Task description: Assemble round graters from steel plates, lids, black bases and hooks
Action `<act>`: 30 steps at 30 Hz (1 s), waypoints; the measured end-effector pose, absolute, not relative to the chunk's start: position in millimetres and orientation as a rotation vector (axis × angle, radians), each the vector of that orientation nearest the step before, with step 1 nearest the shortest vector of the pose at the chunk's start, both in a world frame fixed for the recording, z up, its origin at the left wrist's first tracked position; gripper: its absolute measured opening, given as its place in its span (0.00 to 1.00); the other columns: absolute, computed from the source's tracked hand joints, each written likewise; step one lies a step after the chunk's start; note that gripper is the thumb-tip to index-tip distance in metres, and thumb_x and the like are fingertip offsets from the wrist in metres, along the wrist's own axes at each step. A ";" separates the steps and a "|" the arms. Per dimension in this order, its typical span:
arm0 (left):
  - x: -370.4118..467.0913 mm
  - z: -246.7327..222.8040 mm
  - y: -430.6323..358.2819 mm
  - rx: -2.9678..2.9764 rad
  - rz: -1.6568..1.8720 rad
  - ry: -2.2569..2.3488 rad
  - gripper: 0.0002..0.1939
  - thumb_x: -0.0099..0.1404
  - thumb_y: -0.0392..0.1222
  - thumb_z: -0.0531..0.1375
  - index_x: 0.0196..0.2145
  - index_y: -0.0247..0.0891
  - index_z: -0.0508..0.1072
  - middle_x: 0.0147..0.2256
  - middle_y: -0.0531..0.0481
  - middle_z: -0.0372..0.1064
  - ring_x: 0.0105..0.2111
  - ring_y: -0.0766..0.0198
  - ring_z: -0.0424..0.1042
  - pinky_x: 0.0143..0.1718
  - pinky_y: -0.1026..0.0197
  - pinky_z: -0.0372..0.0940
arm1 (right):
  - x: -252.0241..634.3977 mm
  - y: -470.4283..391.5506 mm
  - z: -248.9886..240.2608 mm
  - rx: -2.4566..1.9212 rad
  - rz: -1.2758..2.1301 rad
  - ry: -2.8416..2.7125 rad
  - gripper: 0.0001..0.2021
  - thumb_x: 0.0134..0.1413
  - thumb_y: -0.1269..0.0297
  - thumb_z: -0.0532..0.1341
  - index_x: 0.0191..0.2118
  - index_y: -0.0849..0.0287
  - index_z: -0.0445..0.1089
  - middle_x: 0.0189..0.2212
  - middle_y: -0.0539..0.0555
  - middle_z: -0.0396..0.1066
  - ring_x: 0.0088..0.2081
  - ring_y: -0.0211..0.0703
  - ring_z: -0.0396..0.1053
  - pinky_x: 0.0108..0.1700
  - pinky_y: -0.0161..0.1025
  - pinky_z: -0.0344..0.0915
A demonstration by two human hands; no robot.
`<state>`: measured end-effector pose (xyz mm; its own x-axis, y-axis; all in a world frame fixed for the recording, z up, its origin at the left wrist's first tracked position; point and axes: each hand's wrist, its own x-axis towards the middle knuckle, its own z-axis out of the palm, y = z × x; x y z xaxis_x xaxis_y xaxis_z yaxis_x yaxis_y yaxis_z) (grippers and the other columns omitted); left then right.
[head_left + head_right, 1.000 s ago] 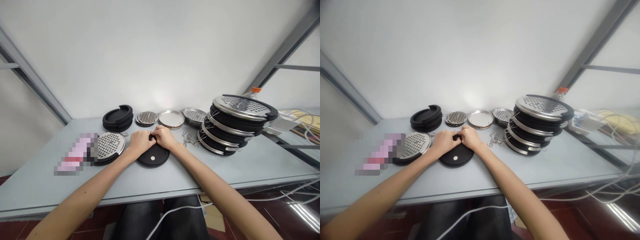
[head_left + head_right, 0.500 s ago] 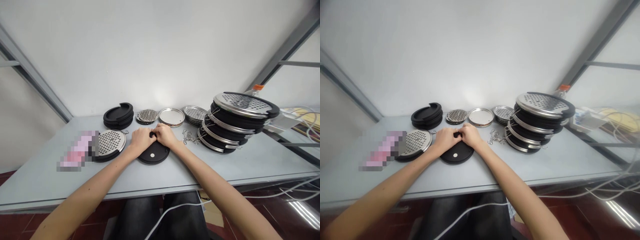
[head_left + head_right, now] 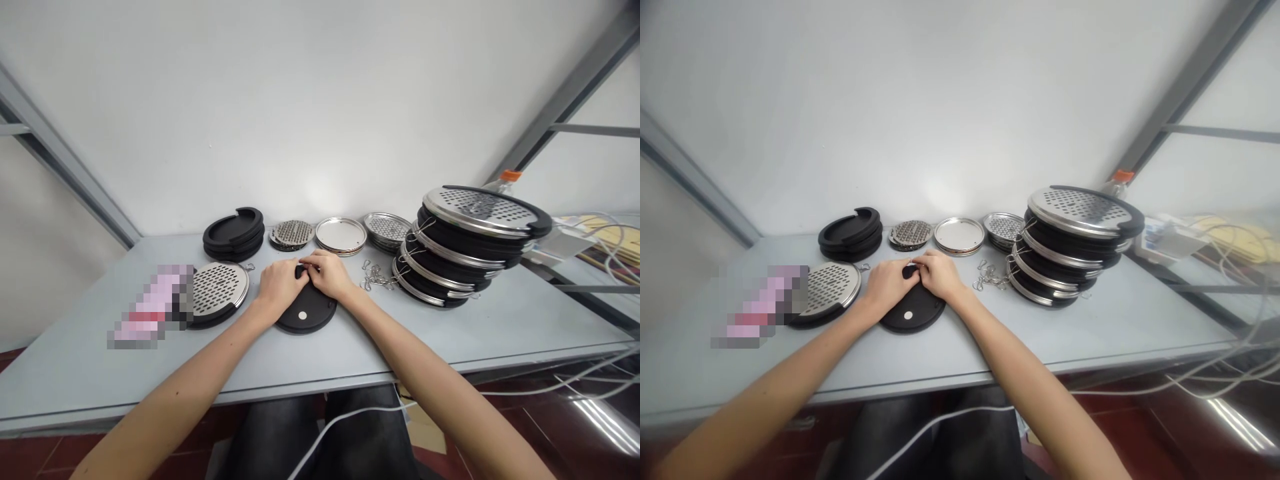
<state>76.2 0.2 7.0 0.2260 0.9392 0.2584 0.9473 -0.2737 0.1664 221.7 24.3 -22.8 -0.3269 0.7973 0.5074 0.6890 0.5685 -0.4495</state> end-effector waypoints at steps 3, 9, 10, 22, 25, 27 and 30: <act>76.5 6.8 0.0 -2.413 -0.447 -1.888 0.15 0.64 0.48 0.54 0.45 0.42 0.74 0.37 0.44 0.76 0.38 0.51 0.74 0.36 0.57 0.63 | 222.5 25.1 -23.4 -1.170 0.211 -2.112 0.17 0.55 0.75 0.54 0.45 0.58 0.75 0.34 0.55 0.72 0.36 0.40 0.68 0.40 0.35 0.63; 76.5 6.6 0.3 -2.379 -0.406 -1.898 0.15 0.65 0.50 0.54 0.41 0.40 0.75 0.35 0.43 0.76 0.37 0.50 0.75 0.36 0.56 0.64 | 223.4 27.5 -24.0 -1.180 0.218 -2.143 0.15 0.57 0.74 0.54 0.43 0.58 0.77 0.34 0.55 0.73 0.37 0.41 0.69 0.41 0.35 0.62; 76.6 6.4 0.4 -2.378 -0.406 -1.899 0.15 0.65 0.50 0.54 0.42 0.40 0.75 0.35 0.44 0.76 0.37 0.50 0.75 0.36 0.56 0.64 | 223.4 27.2 -23.5 -1.186 0.210 -2.148 0.15 0.57 0.74 0.54 0.43 0.57 0.77 0.34 0.55 0.73 0.37 0.41 0.69 0.41 0.35 0.62; 76.8 5.1 0.6 -2.375 -0.384 -1.914 0.20 0.64 0.48 0.55 0.52 0.40 0.71 0.39 0.43 0.76 0.40 0.51 0.75 0.37 0.57 0.64 | 222.3 24.3 -20.7 -1.281 0.116 -2.177 0.15 0.56 0.73 0.54 0.44 0.56 0.76 0.36 0.55 0.73 0.38 0.42 0.68 0.39 0.35 0.60; 76.4 5.8 -0.7 -2.382 -0.401 -1.906 0.18 0.65 0.47 0.54 0.49 0.40 0.73 0.39 0.44 0.76 0.39 0.51 0.75 0.36 0.57 0.64 | 223.1 24.0 -21.4 -1.250 0.156 -2.149 0.15 0.57 0.73 0.54 0.44 0.55 0.75 0.36 0.54 0.73 0.38 0.41 0.69 0.39 0.34 0.60; 76.5 6.0 -1.2 -2.380 -0.414 -1.904 0.18 0.64 0.48 0.54 0.48 0.40 0.73 0.39 0.44 0.76 0.39 0.51 0.75 0.36 0.57 0.64 | 223.6 24.0 -21.4 -1.232 0.171 -2.148 0.15 0.56 0.74 0.54 0.43 0.55 0.76 0.35 0.53 0.73 0.37 0.41 0.69 0.38 0.34 0.60; 76.8 5.9 -1.5 -2.364 -0.409 -1.931 0.18 0.64 0.48 0.55 0.48 0.41 0.73 0.39 0.43 0.76 0.40 0.51 0.74 0.37 0.57 0.64 | 223.8 24.0 -20.0 -1.228 0.169 -2.167 0.15 0.56 0.74 0.54 0.41 0.55 0.77 0.34 0.53 0.72 0.36 0.41 0.69 0.38 0.34 0.60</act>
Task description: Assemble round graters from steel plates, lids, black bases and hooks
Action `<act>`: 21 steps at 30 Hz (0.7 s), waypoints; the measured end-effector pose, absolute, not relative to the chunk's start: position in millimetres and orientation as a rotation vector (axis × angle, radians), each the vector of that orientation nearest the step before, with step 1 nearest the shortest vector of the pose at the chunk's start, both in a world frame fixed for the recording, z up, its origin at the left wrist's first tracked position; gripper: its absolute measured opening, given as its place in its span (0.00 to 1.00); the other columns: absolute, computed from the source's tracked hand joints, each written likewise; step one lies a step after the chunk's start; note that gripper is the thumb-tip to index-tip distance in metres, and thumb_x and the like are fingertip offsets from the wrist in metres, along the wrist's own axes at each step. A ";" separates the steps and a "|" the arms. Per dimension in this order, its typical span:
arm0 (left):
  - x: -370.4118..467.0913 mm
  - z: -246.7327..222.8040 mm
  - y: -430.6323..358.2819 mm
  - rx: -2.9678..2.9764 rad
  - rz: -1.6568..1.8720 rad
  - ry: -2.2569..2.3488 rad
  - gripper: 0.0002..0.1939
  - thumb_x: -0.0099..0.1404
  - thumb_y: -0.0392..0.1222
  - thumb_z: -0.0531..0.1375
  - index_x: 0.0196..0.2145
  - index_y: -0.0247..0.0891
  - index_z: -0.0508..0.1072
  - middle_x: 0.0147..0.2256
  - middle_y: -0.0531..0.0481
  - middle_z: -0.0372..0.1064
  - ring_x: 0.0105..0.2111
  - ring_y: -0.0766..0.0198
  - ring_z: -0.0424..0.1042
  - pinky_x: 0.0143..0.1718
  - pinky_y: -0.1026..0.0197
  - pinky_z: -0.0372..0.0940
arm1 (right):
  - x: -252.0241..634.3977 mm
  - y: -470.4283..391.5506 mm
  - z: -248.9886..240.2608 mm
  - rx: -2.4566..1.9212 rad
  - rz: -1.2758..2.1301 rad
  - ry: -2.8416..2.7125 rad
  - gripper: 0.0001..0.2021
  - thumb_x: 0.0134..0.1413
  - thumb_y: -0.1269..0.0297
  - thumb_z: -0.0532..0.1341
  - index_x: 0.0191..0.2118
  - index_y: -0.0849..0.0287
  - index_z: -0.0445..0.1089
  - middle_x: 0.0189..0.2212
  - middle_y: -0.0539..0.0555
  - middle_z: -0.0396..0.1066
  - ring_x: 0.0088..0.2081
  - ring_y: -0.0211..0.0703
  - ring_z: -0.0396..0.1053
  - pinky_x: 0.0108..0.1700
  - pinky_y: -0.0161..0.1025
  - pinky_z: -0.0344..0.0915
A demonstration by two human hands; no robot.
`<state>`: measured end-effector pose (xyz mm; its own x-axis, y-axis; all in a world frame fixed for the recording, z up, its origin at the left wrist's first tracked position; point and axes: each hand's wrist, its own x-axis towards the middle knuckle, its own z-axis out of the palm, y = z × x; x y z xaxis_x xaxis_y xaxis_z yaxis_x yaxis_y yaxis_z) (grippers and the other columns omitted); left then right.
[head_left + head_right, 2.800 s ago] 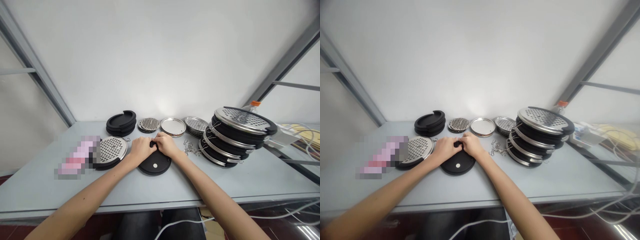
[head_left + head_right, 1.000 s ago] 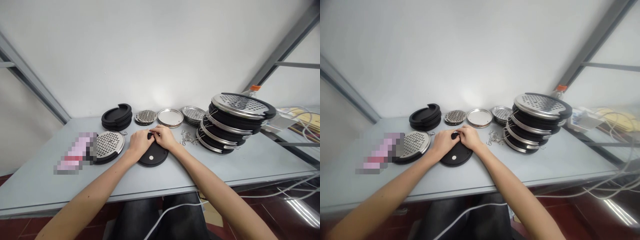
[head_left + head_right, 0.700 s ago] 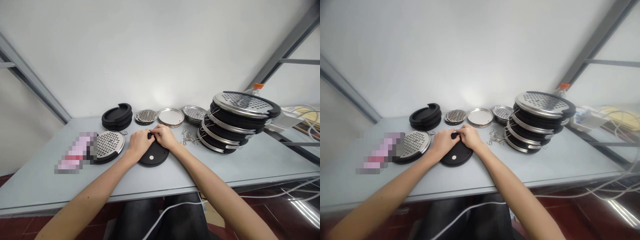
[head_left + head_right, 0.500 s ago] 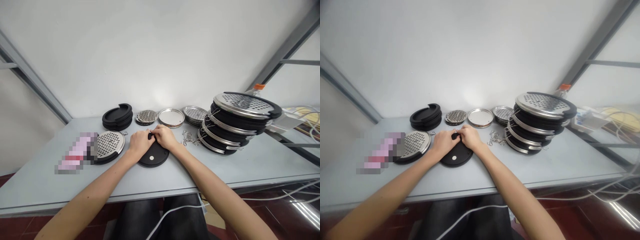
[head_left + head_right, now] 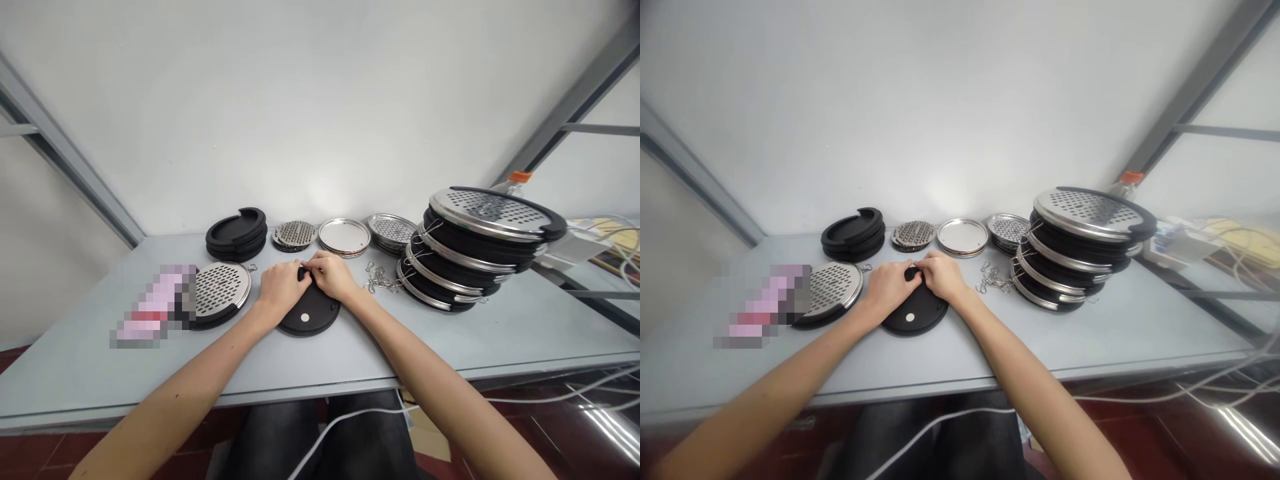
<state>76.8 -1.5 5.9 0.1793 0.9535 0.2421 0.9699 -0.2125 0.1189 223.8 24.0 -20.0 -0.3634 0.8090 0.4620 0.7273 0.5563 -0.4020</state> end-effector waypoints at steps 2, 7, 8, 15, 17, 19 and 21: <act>76.9 6.1 -1.3 -2.353 -0.387 -1.950 0.18 0.65 0.49 0.54 0.48 0.41 0.74 0.39 0.43 0.76 0.40 0.51 0.74 0.37 0.57 0.64 | 223.6 23.7 -18.6 -1.234 0.162 -2.181 0.14 0.56 0.74 0.54 0.39 0.55 0.77 0.34 0.53 0.72 0.36 0.41 0.68 0.37 0.34 0.59; 77.3 6.7 0.3 -2.376 -0.293 -1.870 0.19 0.67 0.48 0.51 0.49 0.40 0.74 0.35 0.42 0.76 0.37 0.50 0.75 0.36 0.56 0.64 | 222.0 22.6 -15.7 -1.234 0.140 -2.217 0.14 0.56 0.73 0.54 0.36 0.57 0.77 0.32 0.54 0.71 0.35 0.41 0.67 0.35 0.34 0.58; 77.5 6.8 0.7 -2.385 -0.280 -1.852 0.19 0.67 0.47 0.50 0.48 0.39 0.74 0.35 0.42 0.76 0.37 0.50 0.75 0.36 0.56 0.64 | 221.6 22.5 -15.3 -1.234 0.135 -2.225 0.14 0.56 0.74 0.54 0.36 0.57 0.77 0.32 0.54 0.70 0.35 0.41 0.67 0.35 0.34 0.58; 76.7 6.9 3.4 -2.418 -0.259 -1.821 0.18 0.66 0.47 0.51 0.47 0.40 0.75 0.34 0.41 0.75 0.37 0.48 0.74 0.36 0.54 0.64 | 220.1 22.4 -15.1 -1.264 0.121 -2.246 0.14 0.54 0.75 0.53 0.35 0.58 0.76 0.30 0.54 0.68 0.34 0.41 0.65 0.35 0.34 0.57; 75.8 7.5 4.0 -2.429 -0.254 -1.811 0.18 0.65 0.47 0.52 0.46 0.41 0.75 0.34 0.42 0.76 0.37 0.49 0.74 0.36 0.55 0.64 | 220.0 22.3 -16.0 -1.272 0.122 -2.232 0.14 0.54 0.75 0.53 0.34 0.59 0.76 0.30 0.54 0.68 0.33 0.41 0.65 0.35 0.34 0.57; 75.3 8.5 4.5 -2.440 -0.250 -1.801 0.17 0.65 0.47 0.52 0.46 0.41 0.75 0.34 0.42 0.76 0.37 0.49 0.74 0.36 0.55 0.64 | 219.8 22.4 -17.3 -1.264 0.143 -2.211 0.13 0.53 0.76 0.53 0.33 0.59 0.76 0.29 0.54 0.67 0.33 0.41 0.65 0.35 0.34 0.58; 75.4 9.5 5.1 -2.448 -0.246 -1.795 0.17 0.64 0.46 0.53 0.45 0.41 0.76 0.34 0.42 0.76 0.36 0.49 0.74 0.35 0.55 0.64 | 219.6 22.7 -18.6 -1.250 0.171 -2.190 0.13 0.52 0.76 0.53 0.31 0.60 0.75 0.28 0.54 0.67 0.32 0.40 0.65 0.35 0.34 0.58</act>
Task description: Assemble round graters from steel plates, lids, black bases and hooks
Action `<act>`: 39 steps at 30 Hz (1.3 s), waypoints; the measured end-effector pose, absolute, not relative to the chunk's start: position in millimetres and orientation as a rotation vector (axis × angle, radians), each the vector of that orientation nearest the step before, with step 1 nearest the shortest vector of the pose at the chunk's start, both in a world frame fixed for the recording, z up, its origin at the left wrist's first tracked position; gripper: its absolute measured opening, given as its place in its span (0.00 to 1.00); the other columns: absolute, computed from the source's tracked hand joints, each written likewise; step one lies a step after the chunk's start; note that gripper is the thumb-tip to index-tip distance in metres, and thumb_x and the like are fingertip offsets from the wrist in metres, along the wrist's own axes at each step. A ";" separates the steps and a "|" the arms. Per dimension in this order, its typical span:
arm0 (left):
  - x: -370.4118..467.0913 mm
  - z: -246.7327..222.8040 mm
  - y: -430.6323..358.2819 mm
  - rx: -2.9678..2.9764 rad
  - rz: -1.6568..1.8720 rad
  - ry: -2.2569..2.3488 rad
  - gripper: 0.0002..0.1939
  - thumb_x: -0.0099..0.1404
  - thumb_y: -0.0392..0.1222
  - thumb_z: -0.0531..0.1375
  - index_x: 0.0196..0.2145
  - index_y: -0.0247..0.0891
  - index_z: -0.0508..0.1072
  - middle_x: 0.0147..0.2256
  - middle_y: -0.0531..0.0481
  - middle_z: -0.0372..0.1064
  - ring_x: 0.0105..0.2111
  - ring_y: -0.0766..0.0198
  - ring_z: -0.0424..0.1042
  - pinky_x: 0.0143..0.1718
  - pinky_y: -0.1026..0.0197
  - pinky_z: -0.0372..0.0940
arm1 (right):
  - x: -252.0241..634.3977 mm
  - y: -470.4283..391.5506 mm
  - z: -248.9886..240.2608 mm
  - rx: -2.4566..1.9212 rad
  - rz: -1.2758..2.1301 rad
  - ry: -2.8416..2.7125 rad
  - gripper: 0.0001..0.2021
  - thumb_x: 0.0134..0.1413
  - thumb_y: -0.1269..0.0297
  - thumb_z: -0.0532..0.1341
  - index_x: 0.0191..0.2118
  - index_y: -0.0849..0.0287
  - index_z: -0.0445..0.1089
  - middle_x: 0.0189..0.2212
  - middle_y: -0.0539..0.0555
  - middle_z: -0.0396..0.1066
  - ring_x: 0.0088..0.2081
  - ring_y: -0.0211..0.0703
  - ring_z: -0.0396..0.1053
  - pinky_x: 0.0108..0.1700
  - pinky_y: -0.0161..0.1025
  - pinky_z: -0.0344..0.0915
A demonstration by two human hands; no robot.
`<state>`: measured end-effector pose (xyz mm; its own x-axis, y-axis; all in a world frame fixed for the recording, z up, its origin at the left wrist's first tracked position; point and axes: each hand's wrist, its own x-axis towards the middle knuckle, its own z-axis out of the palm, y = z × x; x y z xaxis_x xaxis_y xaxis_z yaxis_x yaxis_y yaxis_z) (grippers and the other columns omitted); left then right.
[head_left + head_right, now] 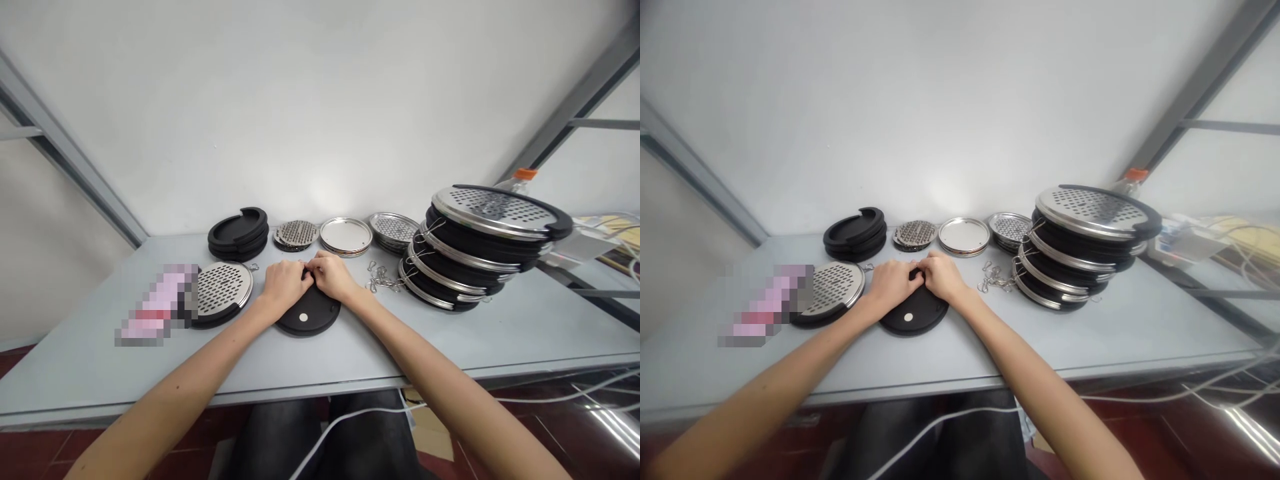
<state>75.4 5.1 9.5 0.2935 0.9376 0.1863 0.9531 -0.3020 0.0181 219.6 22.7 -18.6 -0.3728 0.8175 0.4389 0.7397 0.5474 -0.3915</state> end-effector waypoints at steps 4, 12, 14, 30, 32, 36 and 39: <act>76.5 11.2 6.7 -2.462 -0.240 -1.794 0.16 0.64 0.45 0.53 0.42 0.39 0.77 0.34 0.41 0.76 0.36 0.49 0.74 0.35 0.55 0.64 | 218.5 23.2 -20.0 -1.246 0.184 -2.165 0.12 0.51 0.77 0.53 0.29 0.61 0.74 0.28 0.54 0.66 0.31 0.40 0.65 0.35 0.34 0.58; 75.8 11.4 6.0 -2.484 -0.238 -1.808 0.15 0.64 0.44 0.52 0.41 0.40 0.76 0.35 0.42 0.75 0.37 0.50 0.74 0.37 0.55 0.64 | 213.4 19.3 -16.9 -1.334 0.178 -2.134 0.11 0.50 0.77 0.53 0.29 0.62 0.72 0.29 0.55 0.66 0.31 0.41 0.64 0.34 0.35 0.58; 76.0 11.5 5.1 -2.482 -0.241 -1.811 0.15 0.64 0.44 0.52 0.41 0.40 0.76 0.36 0.42 0.75 0.38 0.50 0.74 0.37 0.55 0.64 | 212.4 17.8 -15.6 -1.353 0.166 -2.134 0.11 0.50 0.77 0.52 0.29 0.62 0.71 0.29 0.55 0.66 0.30 0.41 0.64 0.33 0.35 0.57; 75.2 11.1 4.6 -2.551 -0.268 -1.727 0.15 0.65 0.42 0.51 0.41 0.39 0.76 0.35 0.43 0.76 0.36 0.51 0.75 0.35 0.56 0.64 | 207.9 7.4 -11.2 -1.514 0.070 -2.160 0.13 0.52 0.75 0.51 0.29 0.60 0.72 0.28 0.55 0.66 0.31 0.42 0.64 0.32 0.37 0.53; 75.6 11.5 4.1 -2.557 -0.263 -1.717 0.15 0.66 0.42 0.50 0.39 0.38 0.76 0.34 0.42 0.75 0.35 0.52 0.75 0.34 0.56 0.64 | 207.3 7.1 -11.6 -1.502 0.083 -2.155 0.13 0.52 0.75 0.51 0.29 0.60 0.73 0.28 0.55 0.66 0.31 0.42 0.64 0.32 0.37 0.53; 76.2 12.7 3.0 -2.573 -0.254 -1.699 0.15 0.66 0.41 0.50 0.40 0.38 0.76 0.34 0.43 0.75 0.35 0.53 0.75 0.34 0.56 0.64 | 208.3 6.4 -13.9 -1.519 0.054 -2.113 0.13 0.52 0.76 0.51 0.29 0.61 0.74 0.28 0.55 0.66 0.31 0.43 0.64 0.31 0.37 0.53; 76.5 12.9 2.3 -2.580 -0.261 -1.693 0.15 0.66 0.41 0.50 0.42 0.39 0.75 0.34 0.44 0.75 0.35 0.53 0.75 0.34 0.57 0.63 | 210.1 5.1 -16.0 -1.521 0.049 -2.084 0.13 0.52 0.75 0.52 0.29 0.61 0.74 0.27 0.55 0.66 0.30 0.43 0.64 0.31 0.37 0.53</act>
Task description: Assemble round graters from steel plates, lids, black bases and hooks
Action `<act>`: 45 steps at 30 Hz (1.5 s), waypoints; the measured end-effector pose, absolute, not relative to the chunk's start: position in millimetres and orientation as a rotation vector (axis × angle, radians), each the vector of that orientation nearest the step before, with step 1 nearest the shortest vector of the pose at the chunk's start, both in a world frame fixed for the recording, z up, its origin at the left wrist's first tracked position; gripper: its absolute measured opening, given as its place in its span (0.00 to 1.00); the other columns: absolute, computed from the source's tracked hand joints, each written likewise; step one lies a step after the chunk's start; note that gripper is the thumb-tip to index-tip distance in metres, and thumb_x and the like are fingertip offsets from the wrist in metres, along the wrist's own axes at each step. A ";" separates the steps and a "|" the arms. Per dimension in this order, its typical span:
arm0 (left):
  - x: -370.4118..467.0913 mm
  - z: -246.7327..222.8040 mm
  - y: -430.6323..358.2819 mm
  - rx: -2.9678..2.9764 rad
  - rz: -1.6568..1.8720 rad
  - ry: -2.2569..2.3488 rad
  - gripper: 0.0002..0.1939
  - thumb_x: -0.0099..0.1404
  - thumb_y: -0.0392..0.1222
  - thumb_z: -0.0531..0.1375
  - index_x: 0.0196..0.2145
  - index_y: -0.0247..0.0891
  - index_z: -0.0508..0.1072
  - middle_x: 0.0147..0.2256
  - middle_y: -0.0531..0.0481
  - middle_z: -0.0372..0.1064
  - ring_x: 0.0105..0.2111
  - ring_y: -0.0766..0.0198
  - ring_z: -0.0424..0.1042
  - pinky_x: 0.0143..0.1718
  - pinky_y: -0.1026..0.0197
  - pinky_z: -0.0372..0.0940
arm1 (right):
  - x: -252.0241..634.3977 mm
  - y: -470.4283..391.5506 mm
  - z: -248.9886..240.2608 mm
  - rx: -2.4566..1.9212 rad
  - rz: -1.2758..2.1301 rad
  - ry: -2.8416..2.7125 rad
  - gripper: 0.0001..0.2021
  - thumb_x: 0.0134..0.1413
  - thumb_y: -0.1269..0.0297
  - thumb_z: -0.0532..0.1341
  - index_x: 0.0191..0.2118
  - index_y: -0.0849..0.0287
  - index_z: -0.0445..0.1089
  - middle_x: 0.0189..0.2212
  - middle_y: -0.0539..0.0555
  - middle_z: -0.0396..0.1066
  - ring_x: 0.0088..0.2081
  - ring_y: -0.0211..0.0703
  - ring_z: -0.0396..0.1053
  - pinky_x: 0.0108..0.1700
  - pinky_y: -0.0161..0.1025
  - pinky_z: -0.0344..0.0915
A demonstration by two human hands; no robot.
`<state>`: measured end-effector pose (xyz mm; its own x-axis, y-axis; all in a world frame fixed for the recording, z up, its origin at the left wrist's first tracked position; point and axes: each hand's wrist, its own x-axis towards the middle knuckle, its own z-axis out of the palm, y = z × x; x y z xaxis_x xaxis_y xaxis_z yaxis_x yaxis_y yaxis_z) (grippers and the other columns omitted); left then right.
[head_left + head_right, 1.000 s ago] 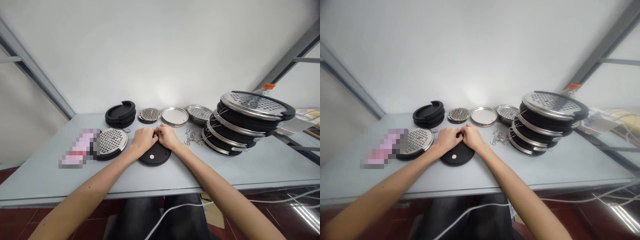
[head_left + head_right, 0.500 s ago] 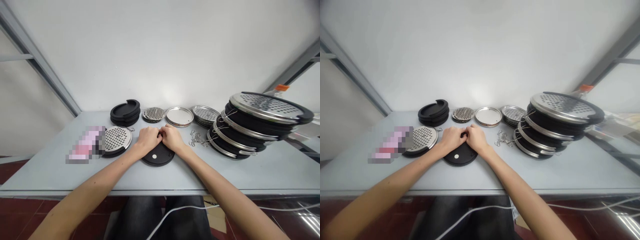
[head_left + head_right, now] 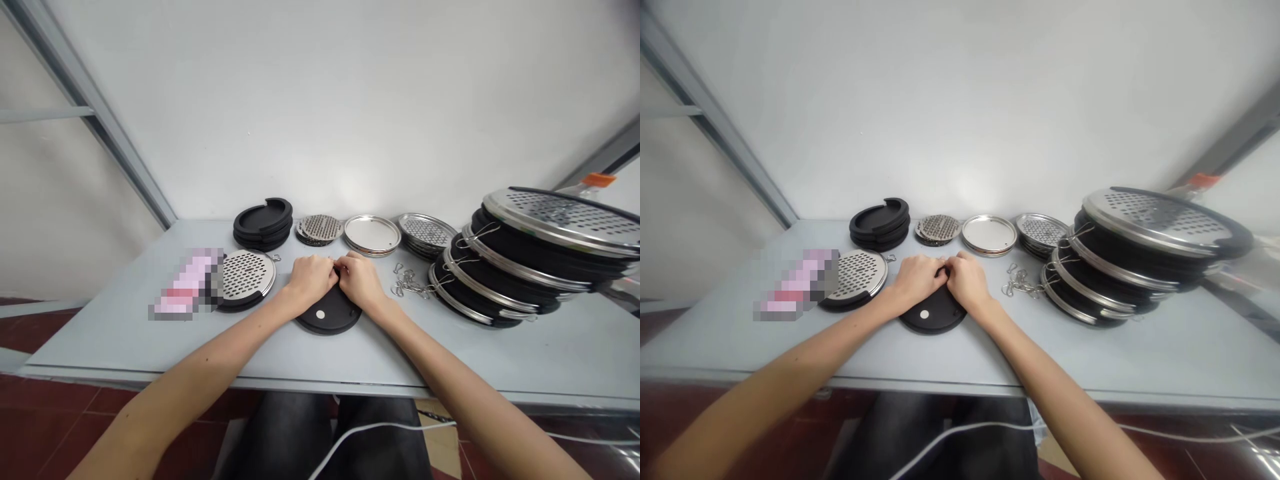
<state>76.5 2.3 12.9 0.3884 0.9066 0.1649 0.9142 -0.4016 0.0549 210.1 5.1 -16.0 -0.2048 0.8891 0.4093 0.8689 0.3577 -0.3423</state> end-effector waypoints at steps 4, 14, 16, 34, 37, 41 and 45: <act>76.1 11.3 2.2 -2.574 -0.288 -1.705 0.15 0.65 0.41 0.51 0.43 0.39 0.75 0.34 0.44 0.75 0.35 0.53 0.74 0.35 0.57 0.63 | 210.8 3.0 -18.2 -1.510 0.087 -2.023 0.13 0.53 0.74 0.52 0.30 0.60 0.75 0.27 0.55 0.67 0.30 0.42 0.65 0.30 0.37 0.54; 74.3 7.0 4.4 -2.563 -0.385 -1.731 0.15 0.64 0.41 0.52 0.45 0.44 0.75 0.34 0.46 0.75 0.37 0.52 0.74 0.35 0.56 0.63 | 226.4 14.4 -19.8 -1.355 0.314 -1.922 0.13 0.49 0.77 0.56 0.36 0.60 0.77 0.32 0.56 0.74 0.33 0.43 0.71 0.38 0.38 0.65; 71.2 7.6 5.1 -2.578 -0.413 -1.727 0.15 0.64 0.42 0.53 0.45 0.45 0.75 0.35 0.46 0.76 0.37 0.52 0.74 0.36 0.56 0.64 | 230.3 17.6 -19.4 -1.287 0.367 -1.912 0.12 0.50 0.76 0.57 0.36 0.59 0.76 0.33 0.55 0.75 0.34 0.43 0.72 0.39 0.38 0.66; 21.1 14.0 -12.3 -3.152 -0.366 -1.186 0.48 0.57 0.65 0.58 0.66 0.42 0.45 0.67 0.42 0.35 0.66 0.48 0.37 0.63 0.47 0.43 | 249.8 42.1 -25.7 -1.070 0.959 -1.380 0.15 0.46 0.56 0.65 0.36 0.62 0.74 0.28 0.54 0.75 0.30 0.43 0.73 0.38 0.42 0.71; 23.2 12.0 -13.3 -3.201 -0.274 -1.234 0.47 0.58 0.66 0.56 0.66 0.43 0.44 0.67 0.43 0.34 0.66 0.48 0.35 0.63 0.47 0.42 | 249.9 41.5 -25.4 -1.104 0.917 -1.414 0.16 0.47 0.55 0.64 0.36 0.62 0.75 0.26 0.55 0.74 0.30 0.43 0.72 0.37 0.42 0.70; 23.7 10.8 -12.6 -3.196 -0.252 -1.272 0.45 0.60 0.67 0.54 0.66 0.44 0.44 0.67 0.44 0.35 0.66 0.50 0.36 0.63 0.47 0.41 | 250.3 41.6 -25.4 -1.169 0.808 -1.462 0.16 0.48 0.55 0.63 0.37 0.63 0.75 0.27 0.56 0.74 0.30 0.43 0.71 0.35 0.40 0.68; 24.6 7.6 -11.3 -3.182 -0.293 -1.321 0.43 0.60 0.67 0.53 0.66 0.47 0.44 0.67 0.45 0.35 0.66 0.50 0.36 0.63 0.46 0.40 | 249.3 41.5 -23.1 -1.198 0.755 -1.425 0.15 0.48 0.57 0.62 0.37 0.64 0.74 0.27 0.55 0.73 0.28 0.41 0.69 0.34 0.39 0.66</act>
